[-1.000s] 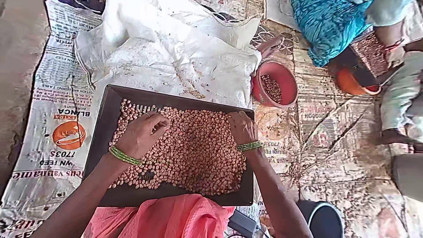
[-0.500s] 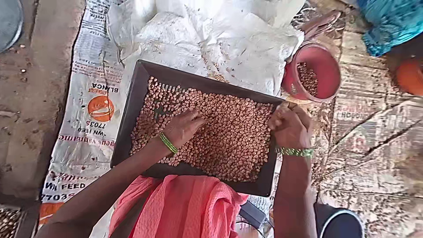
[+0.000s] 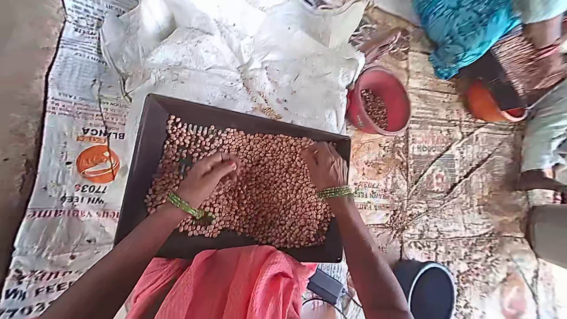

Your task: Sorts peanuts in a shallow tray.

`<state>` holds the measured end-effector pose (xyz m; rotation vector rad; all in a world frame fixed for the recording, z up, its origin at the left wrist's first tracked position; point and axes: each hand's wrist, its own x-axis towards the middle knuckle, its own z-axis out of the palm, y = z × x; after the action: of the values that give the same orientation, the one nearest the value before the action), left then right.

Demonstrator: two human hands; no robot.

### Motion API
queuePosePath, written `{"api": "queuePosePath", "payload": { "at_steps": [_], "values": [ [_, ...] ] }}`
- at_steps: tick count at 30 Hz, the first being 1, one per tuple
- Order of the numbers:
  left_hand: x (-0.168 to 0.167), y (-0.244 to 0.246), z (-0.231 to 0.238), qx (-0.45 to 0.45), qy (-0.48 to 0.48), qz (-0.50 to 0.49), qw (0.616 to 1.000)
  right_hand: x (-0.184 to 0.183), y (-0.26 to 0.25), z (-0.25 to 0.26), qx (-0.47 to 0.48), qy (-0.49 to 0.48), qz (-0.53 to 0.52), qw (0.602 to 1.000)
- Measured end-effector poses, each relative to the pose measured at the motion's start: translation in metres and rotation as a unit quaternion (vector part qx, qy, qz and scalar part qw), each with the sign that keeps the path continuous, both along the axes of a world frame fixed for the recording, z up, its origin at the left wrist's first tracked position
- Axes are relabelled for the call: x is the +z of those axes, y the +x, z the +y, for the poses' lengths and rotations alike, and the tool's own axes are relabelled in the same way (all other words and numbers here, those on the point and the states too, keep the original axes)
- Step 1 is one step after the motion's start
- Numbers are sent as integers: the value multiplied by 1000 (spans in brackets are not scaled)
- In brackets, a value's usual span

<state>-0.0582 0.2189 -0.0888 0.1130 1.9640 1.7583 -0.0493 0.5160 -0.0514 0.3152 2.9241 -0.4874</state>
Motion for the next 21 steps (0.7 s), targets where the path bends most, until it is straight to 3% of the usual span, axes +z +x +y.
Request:
{"api": "queuePosePath", "payload": {
  "at_steps": [2, 4, 5, 6, 8, 9, 10, 12, 14, 16, 18, 21],
  "values": [
    [0, 2, -4, 26, 65, -51, 996, -4, -3, -4, -3, 11, -17, 1000],
    [4, 5, -3, -5, 17, -11, 1000, -5, -1, 2, -29, -75, 24, 997],
    [7, 6, 0, -37, -36, 42, 998, -5, 0, 9, -55, -162, 58, 984],
    [7, 9, 5, -71, -95, 111, 987, -6, 3, 15, -90, -302, 81, 946],
    [3, 13, 17, -128, -185, 201, 953, 3, 12, 24, -125, -559, 69, 816],
    [1, 15, 21, -156, -224, 213, 938, 6, 17, 28, -106, -615, 56, 779],
    [-1, 16, 24, -178, -257, 219, 924, 7, 21, 32, -79, -627, 43, 774],
    [-3, 16, 29, -200, -292, 242, 904, 10, 21, 28, -54, -557, 24, 828],
    [-1, 18, 32, -207, -314, 247, 893, 12, 17, 13, -44, -400, 29, 915],
    [4, 18, 34, -220, -347, 223, 884, 9, 9, -2, 5, -231, 53, 971],
    [6, 18, 32, -228, -358, 193, 885, 0, 3, -14, 64, -139, 88, 984],
    [6, 16, 16, -129, -218, 140, 957, -6, -4, -30, 119, -73, 80, 987]
  ]
}}
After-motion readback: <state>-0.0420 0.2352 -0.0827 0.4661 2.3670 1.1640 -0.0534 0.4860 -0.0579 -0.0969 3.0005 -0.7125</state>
